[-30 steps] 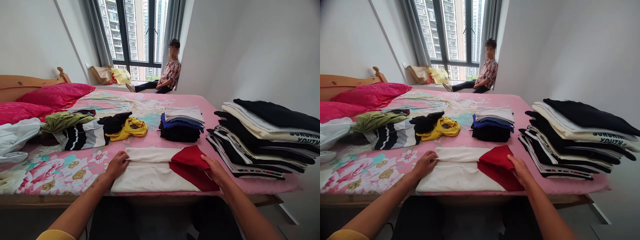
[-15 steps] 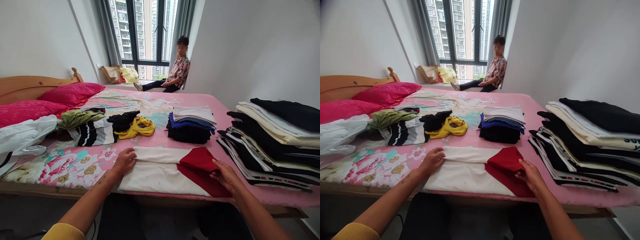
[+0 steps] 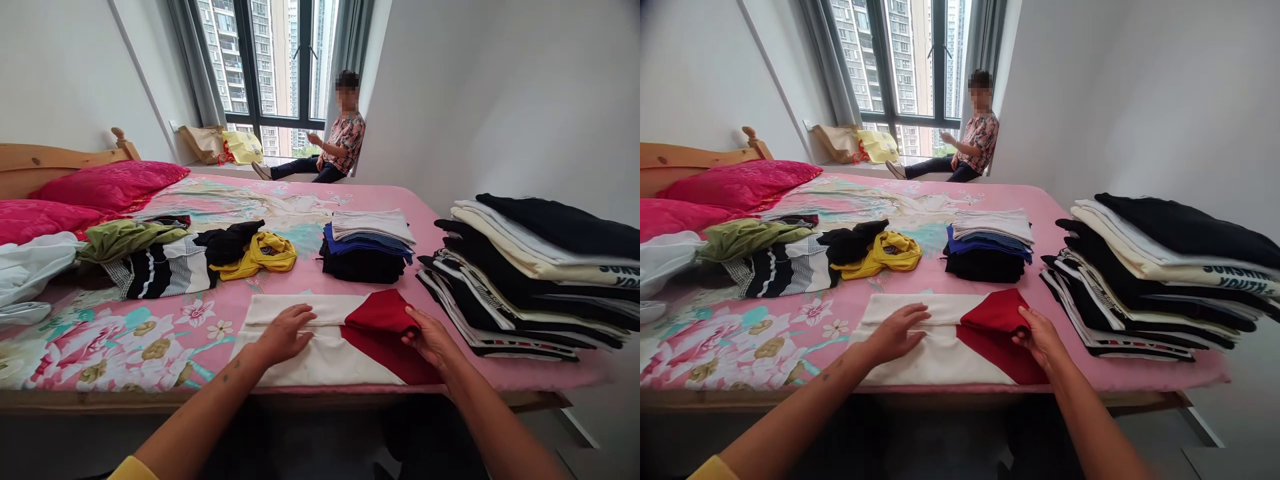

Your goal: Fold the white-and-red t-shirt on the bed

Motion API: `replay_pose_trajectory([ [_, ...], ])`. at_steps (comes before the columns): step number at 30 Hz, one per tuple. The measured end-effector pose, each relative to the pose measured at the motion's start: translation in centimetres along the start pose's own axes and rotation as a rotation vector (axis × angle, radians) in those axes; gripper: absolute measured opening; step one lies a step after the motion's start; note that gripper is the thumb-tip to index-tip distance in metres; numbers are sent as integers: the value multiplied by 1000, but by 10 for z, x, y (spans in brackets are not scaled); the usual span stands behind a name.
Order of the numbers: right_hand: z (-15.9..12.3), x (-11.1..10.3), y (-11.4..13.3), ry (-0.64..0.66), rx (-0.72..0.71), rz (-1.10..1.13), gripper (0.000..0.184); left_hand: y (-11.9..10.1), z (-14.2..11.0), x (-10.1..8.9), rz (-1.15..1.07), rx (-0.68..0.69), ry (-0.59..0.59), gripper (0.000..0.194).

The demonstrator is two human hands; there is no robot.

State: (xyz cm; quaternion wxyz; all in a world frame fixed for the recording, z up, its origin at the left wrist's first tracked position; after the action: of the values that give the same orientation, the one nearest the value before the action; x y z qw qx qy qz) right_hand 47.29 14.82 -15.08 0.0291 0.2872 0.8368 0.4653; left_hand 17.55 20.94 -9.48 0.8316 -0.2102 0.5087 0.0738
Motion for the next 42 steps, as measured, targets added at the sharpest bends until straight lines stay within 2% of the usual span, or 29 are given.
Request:
replay_pose_trajectory([
  [3,-5,12,8,26,-10,1,27,-34,48,20,-147,63,-68,44],
  [5,-5,19,13,42,-22,-4,28,-45,77,35,-249,54,-116,50],
  [7,-2,20,17,41,-38,-13,28,-40,97,55,-381,-47,-142,44],
  [10,3,7,21,-11,-81,-30,30,-20,108,88,-528,-236,-130,16],
  [12,1,-10,24,-108,-155,-25,33,-9,107,103,-567,-315,-118,26],
  [15,-16,-30,28,-261,-331,-28,34,4,103,115,-651,-412,-116,39],
  [17,-30,-17,26,-233,-433,-187,31,9,100,121,-726,-464,-119,43],
  [20,-42,29,11,-56,-489,-601,32,11,98,127,-848,-513,-124,46],
  [21,-42,42,4,-33,-494,-750,32,11,98,128,-886,-521,-127,46],
  [23,-38,58,-4,-85,-502,-1024,37,9,97,128,-951,-526,-135,48],
  [25,-27,63,-5,-178,-485,-1207,45,8,96,127,-993,-524,-143,49],
  [28,-11,63,-1,-247,-455,-1260,50,8,93,125,-1023,-528,-153,50],
  [31,-7,64,3,-268,-479,-1289,33,8,91,125,-1043,-528,-160,51],
  [33,-14,68,5,-272,-542,-1310,19,8,91,124,-1054,-525,-161,51],
  [37,-44,83,0,-255,-708,-1352,10,8,94,122,-1066,-503,-166,50],
  [40,-72,100,-19,-151,-837,-1411,9,9,97,120,-1051,-489,-155,41],
  [42,-88,110,-40,17,-891,-1431,13,10,96,122,-1025,-499,-113,34],
])
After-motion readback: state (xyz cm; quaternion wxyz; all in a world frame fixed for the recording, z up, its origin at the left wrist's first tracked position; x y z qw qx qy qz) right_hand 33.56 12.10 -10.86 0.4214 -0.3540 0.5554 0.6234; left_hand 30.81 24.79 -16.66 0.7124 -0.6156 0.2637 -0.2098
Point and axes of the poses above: each hand's wrist, its own z-axis towards the middle knuckle, its own x-axis out of the palm, y = z × x, the point moved 9 cm from there along z, towards the middle knuckle, and after that the axes turned 12 degrees about x, right-handed, at the moved point
